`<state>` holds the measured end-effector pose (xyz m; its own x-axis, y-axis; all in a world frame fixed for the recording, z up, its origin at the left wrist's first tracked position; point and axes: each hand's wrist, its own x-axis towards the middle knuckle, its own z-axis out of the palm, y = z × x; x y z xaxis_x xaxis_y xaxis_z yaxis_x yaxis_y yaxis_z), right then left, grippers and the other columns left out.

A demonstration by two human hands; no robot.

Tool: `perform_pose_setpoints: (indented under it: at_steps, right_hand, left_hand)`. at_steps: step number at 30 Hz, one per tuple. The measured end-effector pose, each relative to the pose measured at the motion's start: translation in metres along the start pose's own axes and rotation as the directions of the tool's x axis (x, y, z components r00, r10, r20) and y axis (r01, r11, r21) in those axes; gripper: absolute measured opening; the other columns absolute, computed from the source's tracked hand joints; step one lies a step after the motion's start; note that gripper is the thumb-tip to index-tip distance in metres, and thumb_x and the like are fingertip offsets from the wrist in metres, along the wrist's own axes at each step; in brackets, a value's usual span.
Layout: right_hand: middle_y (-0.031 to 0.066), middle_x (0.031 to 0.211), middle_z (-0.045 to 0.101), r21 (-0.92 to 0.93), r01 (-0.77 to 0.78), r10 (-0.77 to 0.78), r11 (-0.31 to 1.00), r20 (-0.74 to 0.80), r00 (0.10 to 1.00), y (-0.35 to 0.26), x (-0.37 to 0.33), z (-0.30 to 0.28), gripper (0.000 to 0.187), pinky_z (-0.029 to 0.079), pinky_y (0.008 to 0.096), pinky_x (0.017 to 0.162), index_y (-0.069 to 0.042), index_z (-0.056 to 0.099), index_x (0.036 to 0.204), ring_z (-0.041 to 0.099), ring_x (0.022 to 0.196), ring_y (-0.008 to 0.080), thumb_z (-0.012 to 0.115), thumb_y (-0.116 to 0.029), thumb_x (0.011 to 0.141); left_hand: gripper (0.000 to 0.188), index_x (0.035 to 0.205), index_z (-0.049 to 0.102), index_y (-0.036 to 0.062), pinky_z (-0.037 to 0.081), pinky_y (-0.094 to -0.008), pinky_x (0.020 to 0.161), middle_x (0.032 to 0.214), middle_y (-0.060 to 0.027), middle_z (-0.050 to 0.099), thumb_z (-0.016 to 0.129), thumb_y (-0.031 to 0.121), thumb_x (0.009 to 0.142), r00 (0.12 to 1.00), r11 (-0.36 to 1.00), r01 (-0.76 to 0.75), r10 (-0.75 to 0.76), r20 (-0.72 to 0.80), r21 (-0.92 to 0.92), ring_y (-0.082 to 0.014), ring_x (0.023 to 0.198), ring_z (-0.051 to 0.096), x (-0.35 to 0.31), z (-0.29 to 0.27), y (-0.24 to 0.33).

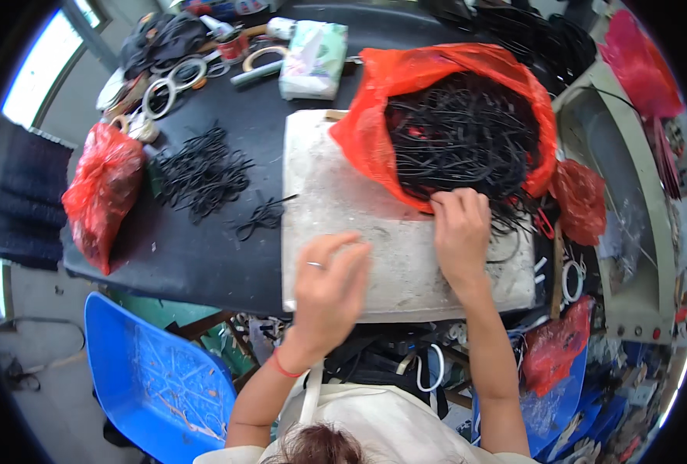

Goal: The person repeatedly picks up black cable ties from a red bag and ties them into figure-eight loops by hand. Each completed loop is placed on the table, forming a growing pile of finished units.

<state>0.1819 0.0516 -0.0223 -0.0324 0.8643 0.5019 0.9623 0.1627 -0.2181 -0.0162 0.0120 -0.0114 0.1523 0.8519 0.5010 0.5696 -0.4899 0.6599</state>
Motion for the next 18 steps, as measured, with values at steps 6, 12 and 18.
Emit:
perform_pose_setpoints:
  at_steps: [6,12,18]
  right_hand:
    - [0.0079,0.089,0.054,-0.022,0.225,-0.225,0.974,0.007,0.974,-0.047,-0.016,-0.050,0.010,0.036,0.0434,0.087,-0.006,0.056,0.089,0.052,0.089,0.0254,0.058,-0.005,0.079]
    - [0.0111,0.080,0.053,0.438,0.055,-0.075,0.897,0.027,0.997,-0.049,-0.029,-0.075,0.019,0.045,0.0348,0.067,-0.002,0.055,0.091,0.054,0.070,0.0242,0.062,0.005,0.075]
    - [0.0082,0.077,0.054,0.359,0.060,-0.051,0.931,-0.034,0.998,-0.041,-0.026,-0.075,0.017,0.042,0.0292,0.053,-0.002,0.062,0.089,0.052,0.062,0.0204,0.066,0.004,0.074]
  left_hand:
    - [0.025,0.098,0.063,0.0026,0.043,-0.0388,0.090,0.101,-0.0111,0.061,0.062,-0.003,0.074,0.992,0.991,-0.125,0.124,-0.012,-0.055,-0.0299,0.095,0.056,0.004,0.006,0.017]
    - [0.023,0.103,0.062,0.0000,0.048,-0.0345,0.080,0.087,-0.0098,0.064,0.061,0.005,0.080,0.951,0.912,0.197,-0.089,0.295,-0.359,-0.0213,0.080,0.062,0.002,-0.018,0.020]
    - [0.023,0.102,0.060,-0.0056,0.049,-0.0233,0.071,0.085,-0.0071,0.064,0.059,0.012,0.087,0.621,0.355,0.780,-0.343,0.704,-0.515,-0.0103,0.079,0.060,-0.007,-0.039,0.003]
